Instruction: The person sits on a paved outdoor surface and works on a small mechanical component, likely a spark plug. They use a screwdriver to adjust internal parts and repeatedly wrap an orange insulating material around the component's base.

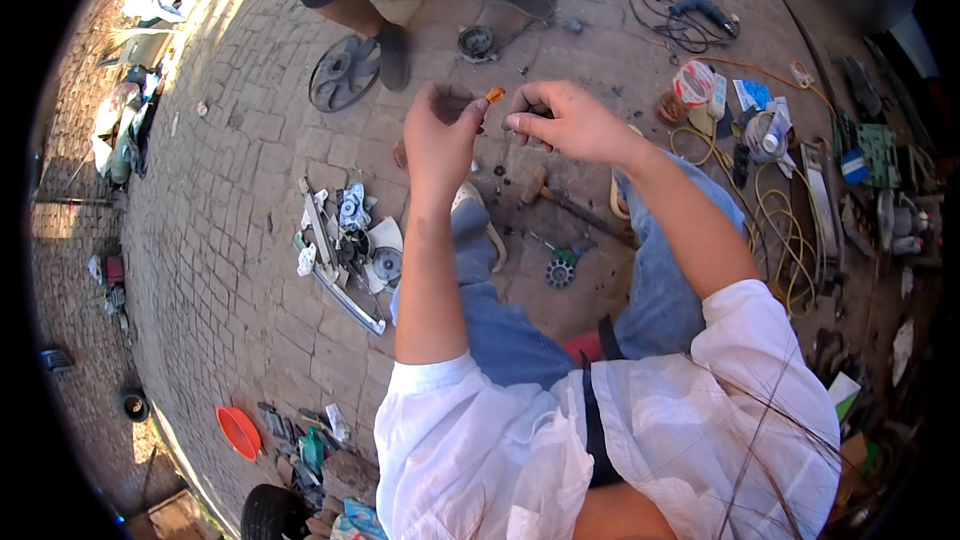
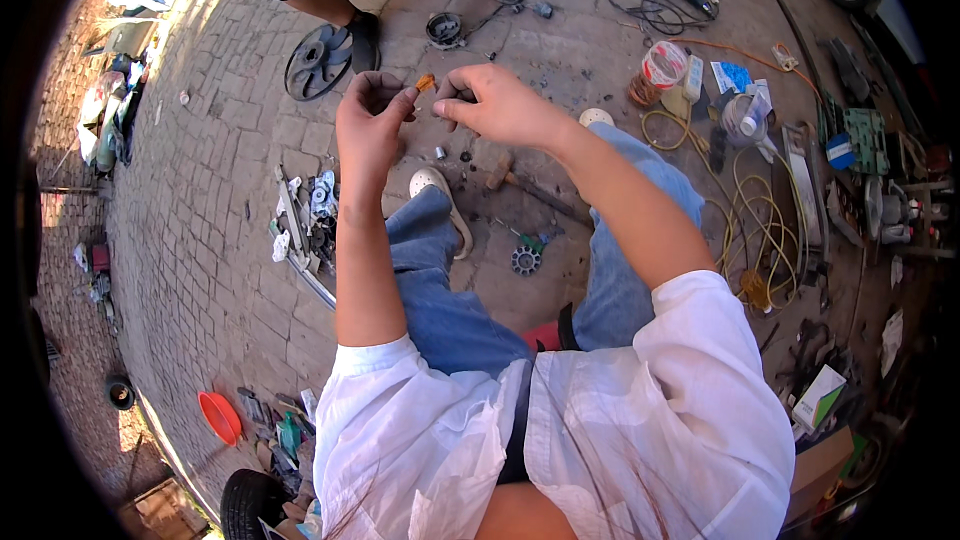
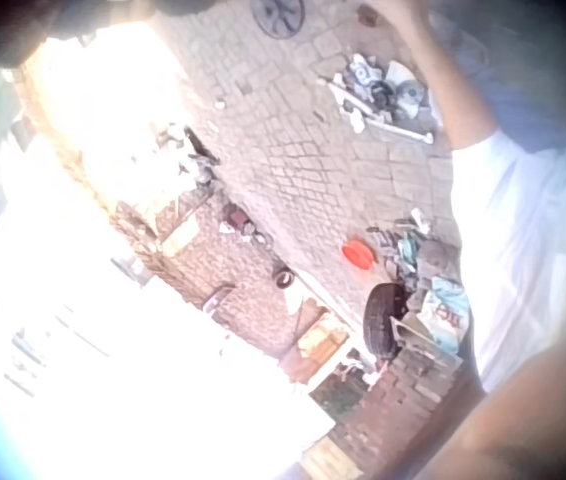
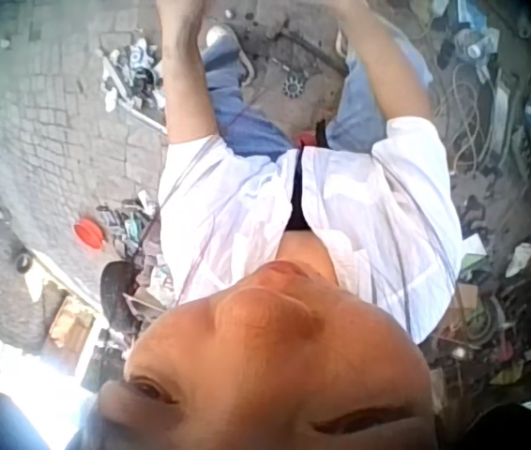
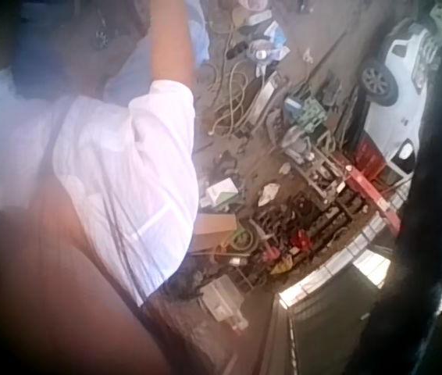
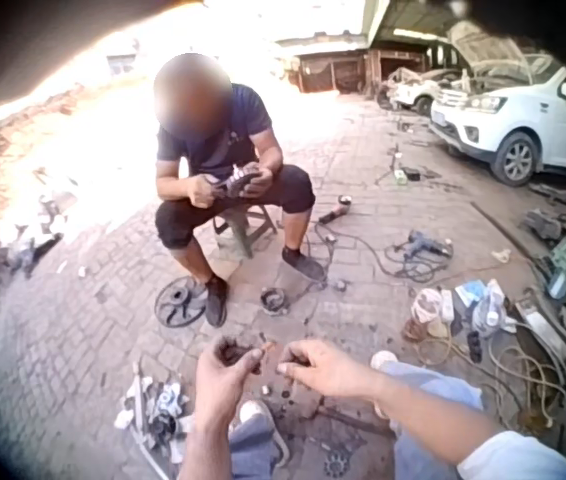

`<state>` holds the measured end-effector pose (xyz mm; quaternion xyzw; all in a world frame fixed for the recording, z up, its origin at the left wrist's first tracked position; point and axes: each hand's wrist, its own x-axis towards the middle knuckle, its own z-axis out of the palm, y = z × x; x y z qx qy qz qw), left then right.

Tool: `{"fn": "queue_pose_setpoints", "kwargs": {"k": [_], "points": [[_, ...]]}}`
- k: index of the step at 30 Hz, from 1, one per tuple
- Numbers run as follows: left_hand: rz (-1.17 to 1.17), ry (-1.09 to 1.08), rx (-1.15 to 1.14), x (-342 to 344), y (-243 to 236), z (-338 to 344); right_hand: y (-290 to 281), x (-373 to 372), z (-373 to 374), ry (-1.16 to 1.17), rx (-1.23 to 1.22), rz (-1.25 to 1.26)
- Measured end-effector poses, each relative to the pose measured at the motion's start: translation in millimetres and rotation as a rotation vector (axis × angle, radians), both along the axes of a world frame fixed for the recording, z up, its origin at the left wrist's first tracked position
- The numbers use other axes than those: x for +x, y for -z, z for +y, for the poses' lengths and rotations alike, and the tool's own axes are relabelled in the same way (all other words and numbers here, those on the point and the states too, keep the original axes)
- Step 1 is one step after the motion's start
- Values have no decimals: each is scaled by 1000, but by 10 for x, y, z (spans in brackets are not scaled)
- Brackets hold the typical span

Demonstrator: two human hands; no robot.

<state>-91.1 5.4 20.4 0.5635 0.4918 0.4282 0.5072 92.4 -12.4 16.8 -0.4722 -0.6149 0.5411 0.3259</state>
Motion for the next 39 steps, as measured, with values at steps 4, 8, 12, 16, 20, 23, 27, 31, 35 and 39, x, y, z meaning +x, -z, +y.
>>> {"fn": "queue_pose_setpoints", "kwargs": {"k": [4, 8, 12, 16, 20, 23, 27, 31, 35, 39], "points": [[-370, 173, -200, -117, -30, 49, 1, 74, 76, 50, -36, 146], [-111, 306, -159, -83, 27, 22, -6, 148, 84, 49, 84, 28], [164, 18, 126, -26, 87, 38, 61, -27, 17, 42, 197, -6], [-312, 23, -59, -64, 3, 18, -5, -29, -6, 62, 57, 59], [-196, 287, -224, -104, -112, -20, -28, 125, 67, 112, 124, -4], [234, 178, -29, -56, 12, -32, 122, 49, 51, 6, 248, -92], [45, -78, 77, -39, 25, 0, 122, -166, -38, 96, 268, -65], [-500, 230, -161, -181, -134, 3, 56, -92, 2, 157, -51, 345], [24, 434, -196, -110, -160, -110, 28, 7, 25, 151, -19, 325], [352, 200, 63, -125, 66, 19, -10, -105, -101, 99, 172, 117]]}}
